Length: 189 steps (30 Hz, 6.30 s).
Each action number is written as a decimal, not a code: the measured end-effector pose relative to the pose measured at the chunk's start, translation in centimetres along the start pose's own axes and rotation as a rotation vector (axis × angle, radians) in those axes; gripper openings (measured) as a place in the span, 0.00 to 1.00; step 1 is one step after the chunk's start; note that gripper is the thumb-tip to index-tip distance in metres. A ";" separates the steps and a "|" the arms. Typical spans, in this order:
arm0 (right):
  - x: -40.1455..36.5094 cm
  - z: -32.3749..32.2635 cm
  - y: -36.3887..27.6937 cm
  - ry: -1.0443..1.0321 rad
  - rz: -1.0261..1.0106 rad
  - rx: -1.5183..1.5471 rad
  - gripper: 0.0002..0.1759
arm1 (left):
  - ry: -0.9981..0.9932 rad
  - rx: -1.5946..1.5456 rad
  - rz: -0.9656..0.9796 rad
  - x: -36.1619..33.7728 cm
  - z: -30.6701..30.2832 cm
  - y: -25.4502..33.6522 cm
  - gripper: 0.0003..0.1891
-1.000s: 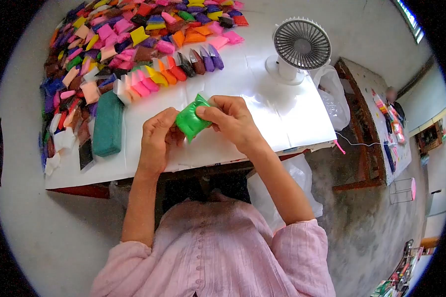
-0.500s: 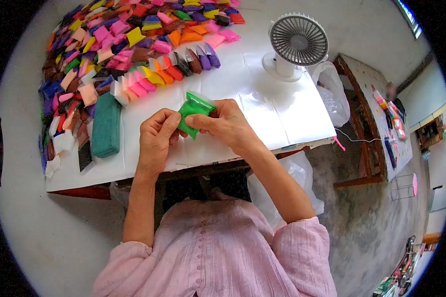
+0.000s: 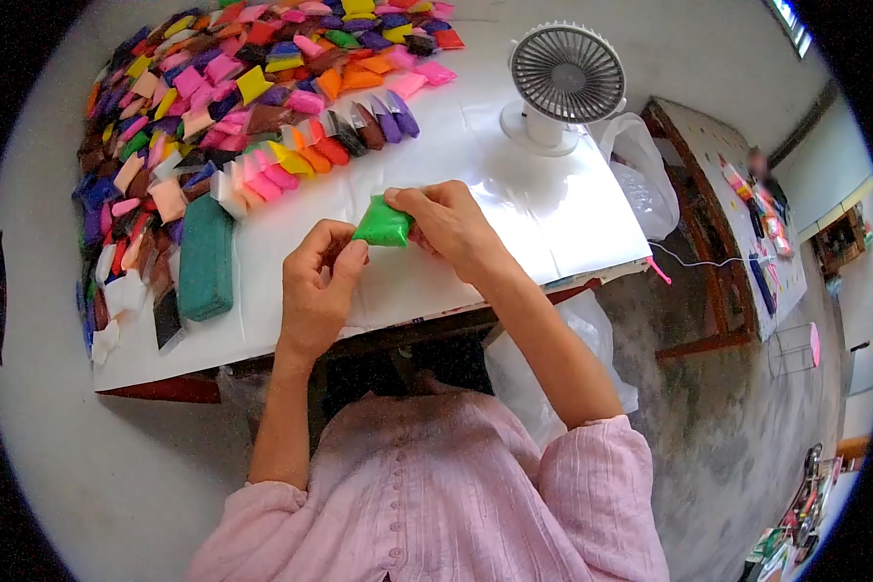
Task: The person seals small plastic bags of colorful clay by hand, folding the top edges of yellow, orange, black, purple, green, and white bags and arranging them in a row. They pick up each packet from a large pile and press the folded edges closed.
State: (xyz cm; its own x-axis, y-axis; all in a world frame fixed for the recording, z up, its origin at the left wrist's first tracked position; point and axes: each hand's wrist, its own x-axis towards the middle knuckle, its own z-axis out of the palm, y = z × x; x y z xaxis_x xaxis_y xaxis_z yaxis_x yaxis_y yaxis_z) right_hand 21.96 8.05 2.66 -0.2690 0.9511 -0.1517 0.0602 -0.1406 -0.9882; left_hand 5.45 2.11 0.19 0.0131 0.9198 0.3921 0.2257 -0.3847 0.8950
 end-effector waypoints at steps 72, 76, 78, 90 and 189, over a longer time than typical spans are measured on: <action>13.4 -4.9 1.5 0.416 -0.665 -1.091 0.18 | 0.032 0.233 0.131 -0.2 0.3 -0.5 0.04; 13.2 -4.5 1.1 0.401 -0.594 -1.132 0.19 | 0.032 0.244 0.130 -0.2 0.3 -0.4 0.04; 13.1 -4.4 1.0 0.390 -0.579 -1.120 0.19 | 0.040 0.240 0.139 -0.2 0.2 -0.6 0.04; 8.6 -3.9 0.0 0.458 -0.915 -1.172 0.31 | 0.052 0.255 0.163 -0.3 0.4 -0.5 0.03; 14.5 -7.6 1.9 0.415 -0.605 -0.768 0.09 | -0.283 1.138 0.571 20.4 4.1 -1.0 0.06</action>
State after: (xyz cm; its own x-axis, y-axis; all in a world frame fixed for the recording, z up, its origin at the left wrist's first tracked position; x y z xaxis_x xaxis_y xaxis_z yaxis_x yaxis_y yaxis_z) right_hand 25.51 23.62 -1.31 -0.1174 0.8443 0.5228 0.6561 0.4611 -0.5974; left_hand 9.48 21.52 6.43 0.5524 0.6870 0.4720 0.8119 -0.5718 -0.1178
